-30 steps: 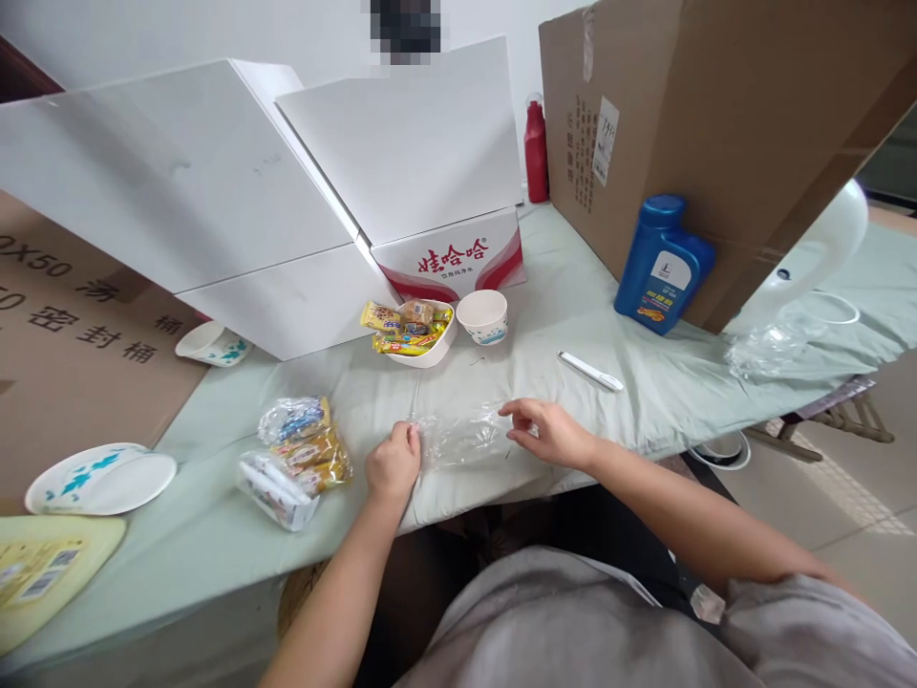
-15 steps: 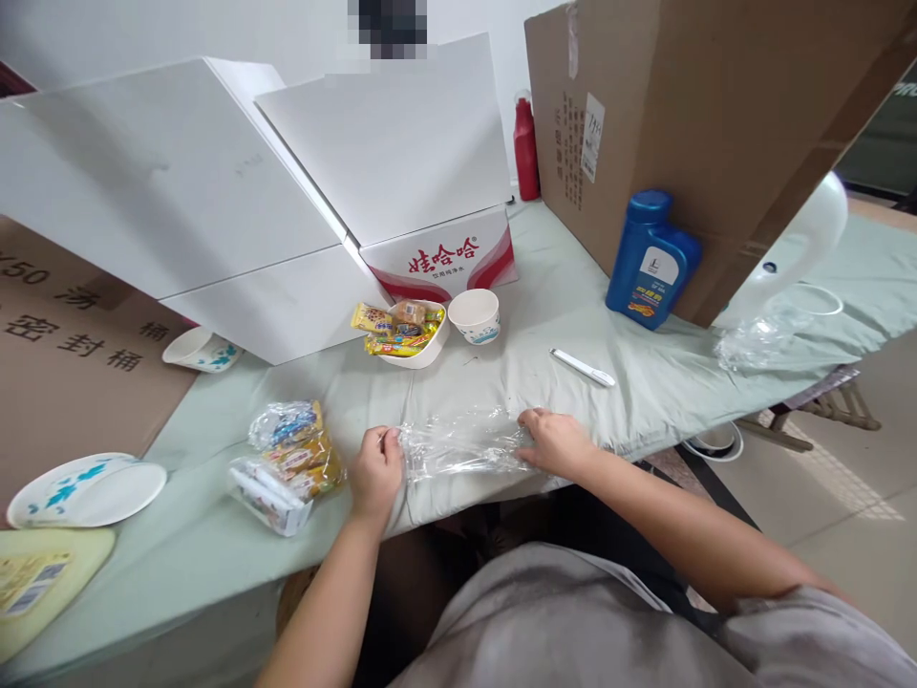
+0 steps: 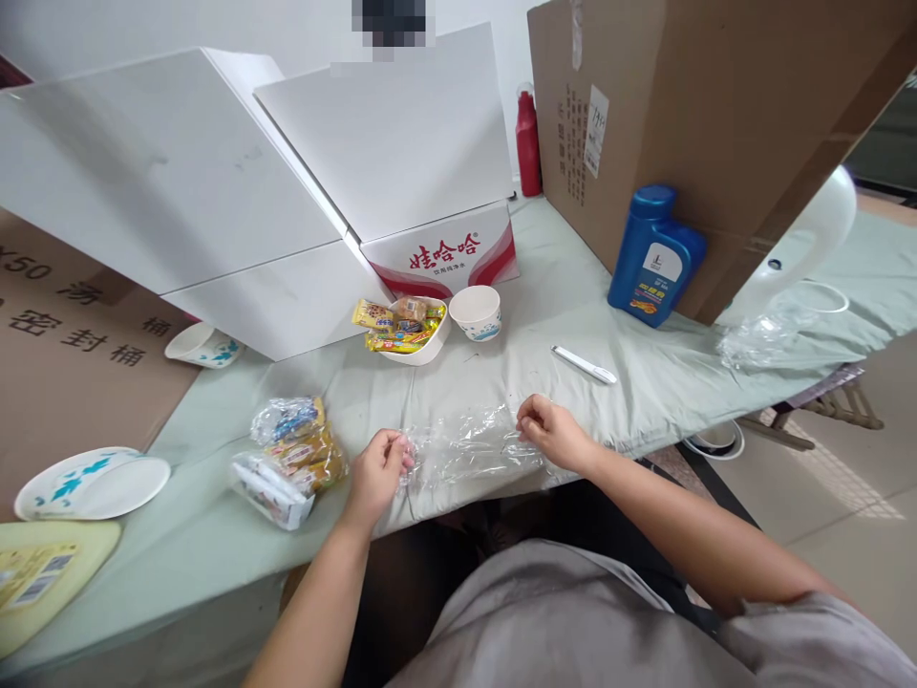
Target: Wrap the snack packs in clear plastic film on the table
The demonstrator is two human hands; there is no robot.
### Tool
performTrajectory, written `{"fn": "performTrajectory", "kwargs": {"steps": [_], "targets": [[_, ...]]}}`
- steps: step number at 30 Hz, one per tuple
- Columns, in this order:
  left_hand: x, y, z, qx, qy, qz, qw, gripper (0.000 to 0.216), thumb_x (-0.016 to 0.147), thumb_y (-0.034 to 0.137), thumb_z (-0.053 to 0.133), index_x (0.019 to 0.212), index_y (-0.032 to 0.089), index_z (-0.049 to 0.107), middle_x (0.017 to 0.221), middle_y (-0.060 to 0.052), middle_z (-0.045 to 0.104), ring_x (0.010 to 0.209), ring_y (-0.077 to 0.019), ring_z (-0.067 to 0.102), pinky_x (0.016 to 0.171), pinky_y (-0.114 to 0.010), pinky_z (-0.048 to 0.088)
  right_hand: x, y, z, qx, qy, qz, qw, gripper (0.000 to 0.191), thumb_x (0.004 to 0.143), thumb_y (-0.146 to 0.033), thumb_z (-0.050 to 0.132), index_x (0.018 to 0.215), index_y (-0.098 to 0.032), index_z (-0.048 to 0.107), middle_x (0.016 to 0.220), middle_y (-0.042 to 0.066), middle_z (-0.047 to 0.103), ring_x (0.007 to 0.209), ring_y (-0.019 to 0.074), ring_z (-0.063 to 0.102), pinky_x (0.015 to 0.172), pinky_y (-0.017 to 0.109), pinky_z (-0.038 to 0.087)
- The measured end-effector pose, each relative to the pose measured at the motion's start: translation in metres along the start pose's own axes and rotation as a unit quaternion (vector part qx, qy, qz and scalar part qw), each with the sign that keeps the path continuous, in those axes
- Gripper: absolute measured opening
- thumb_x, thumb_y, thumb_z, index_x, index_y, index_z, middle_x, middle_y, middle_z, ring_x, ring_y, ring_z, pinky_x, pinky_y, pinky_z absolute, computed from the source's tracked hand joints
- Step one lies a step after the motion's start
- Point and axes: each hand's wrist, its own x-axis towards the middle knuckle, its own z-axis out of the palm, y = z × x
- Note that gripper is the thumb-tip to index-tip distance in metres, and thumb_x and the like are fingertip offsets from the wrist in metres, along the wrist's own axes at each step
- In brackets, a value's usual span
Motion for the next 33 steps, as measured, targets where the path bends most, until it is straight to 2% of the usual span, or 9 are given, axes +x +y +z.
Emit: {"fn": "performTrajectory", "kwargs": {"steps": [3, 6, 9, 18, 24, 26, 29, 31, 33], "targets": [[0.004, 0.003, 0.009, 0.046, 0.018, -0.022, 0.999, 0.020, 0.094, 0.034, 0.041, 0.085, 0.022, 0.054, 0.064, 0.002, 0.065, 0.059, -0.0145, 0.062, 0.063, -0.024, 0.044, 0.009, 0.010, 0.003, 0.041, 0.027, 0.079, 0.996, 0.011, 0.087, -0.031, 0.039, 0.092, -0.023, 0.045, 0.074, -0.003, 0.059, 0.053, 0.0120, 0.059, 0.052, 0.025, 0.046], [0.007, 0.008, 0.017, 0.160, 0.030, -0.032, 0.986, 0.015, 0.094, 0.030, 0.045, 0.091, 0.021, 0.057, 0.071, -0.001, 0.068, 0.066, -0.0169, 0.064, 0.062, -0.025, 0.040, 0.015, 0.014, 0.001, -0.095, 0.082, 0.063, 0.990, 0.010, 0.090, -0.029, 0.040, 0.090, -0.023, 0.048, 0.076, 0.000, 0.062, 0.060, 0.0148, 0.061, 0.057, 0.027, 0.045], [0.007, 0.014, 0.022, 0.250, 0.026, -0.036, 0.967, 0.019, 0.096, 0.031, 0.044, 0.099, 0.019, 0.058, 0.079, -0.005, 0.071, 0.070, -0.0197, 0.066, 0.060, -0.026, 0.037, 0.018, 0.012, -0.002, -0.257, 0.116, 0.027, 0.959, 0.013, 0.094, -0.027, 0.038, 0.092, -0.022, 0.051, 0.089, 0.005, 0.068, 0.081, 0.0199, 0.064, 0.068, 0.029, 0.043], [0.003, 0.022, 0.028, 0.357, 0.000, -0.044, 0.933, 0.032, 0.100, 0.035, 0.033, 0.103, 0.018, 0.059, 0.077, -0.009, 0.070, 0.072, -0.0240, 0.068, 0.057, -0.028, 0.037, 0.036, 0.004, 0.008, -0.479, 0.054, 0.091, 0.871, 0.026, 0.102, -0.030, 0.029, 0.108, -0.015, 0.050, 0.092, 0.013, 0.072, 0.083, 0.0238, 0.069, 0.063, 0.028, 0.040], [0.004, 0.019, 0.013, 0.325, 0.034, -0.058, 0.943, 0.026, 0.093, 0.036, 0.048, 0.108, 0.017, 0.058, 0.081, -0.009, 0.068, 0.075, -0.0267, 0.066, 0.062, -0.031, 0.043, 0.039, 0.000, 0.012, -0.513, 0.038, 0.076, 0.854, 0.028, 0.102, -0.032, 0.030, 0.107, -0.014, 0.051, 0.092, 0.015, 0.072, 0.084, 0.0259, 0.070, 0.062, 0.028, 0.043], [0.002, 0.027, 0.008, 0.313, 0.114, -0.019, 0.943, 0.029, 0.089, 0.034, 0.054, 0.110, 0.014, 0.058, 0.091, -0.012, 0.067, 0.084, -0.0284, 0.064, 0.068, -0.035, 0.045, 0.039, -0.002, 0.012, -0.517, 0.033, 0.070, 0.853, 0.029, 0.102, -0.031, 0.029, 0.108, -0.013, 0.051, 0.092, 0.016, 0.072, 0.084, 0.0266, 0.070, 0.062, 0.030, 0.044], [-0.004, 0.050, 0.011, 0.272, 0.233, 0.124, 0.925, 0.025, 0.087, 0.027, 0.054, 0.105, 0.012, 0.060, 0.099, -0.016, 0.062, 0.094, -0.0288, 0.059, 0.079, -0.038, 0.046, 0.039, -0.004, 0.013, -0.522, 0.030, 0.071, 0.849, 0.031, 0.102, -0.031, 0.028, 0.110, -0.012, 0.051, 0.091, 0.016, 0.072, 0.084, 0.0274, 0.070, 0.063, 0.031, 0.046], [-0.009, 0.066, 0.019, 0.237, 0.245, 0.221, 0.914, 0.019, 0.086, 0.022, 0.051, 0.100, 0.013, 0.061, 0.097, -0.014, 0.061, 0.092, -0.0269, 0.057, 0.081, -0.038, 0.045, 0.039, -0.005, 0.014, -0.526, 0.031, 0.072, 0.847, 0.030, 0.101, -0.030, 0.029, 0.109, -0.012, 0.051, 0.091, 0.016, 0.072, 0.084, 0.0272, 0.070, 0.063, 0.031, 0.047], [-0.012, 0.076, 0.025, 0.217, 0.233, 0.269, 0.909, 0.017, 0.085, 0.018, 0.051, 0.098, 0.015, 0.062, 0.097, -0.013, 0.061, 0.090, -0.0258, 0.056, 0.080, -0.038, 0.044, 0.039, -0.005, 0.013, -0.525, 0.029, 0.072, 0.847, 0.029, 0.101, -0.030, 0.030, 0.109, -0.013, 0.052, 0.092, 0.017, 0.071, 0.085, 0.0265, 0.070, 0.065, 0.030, 0.048]]}}
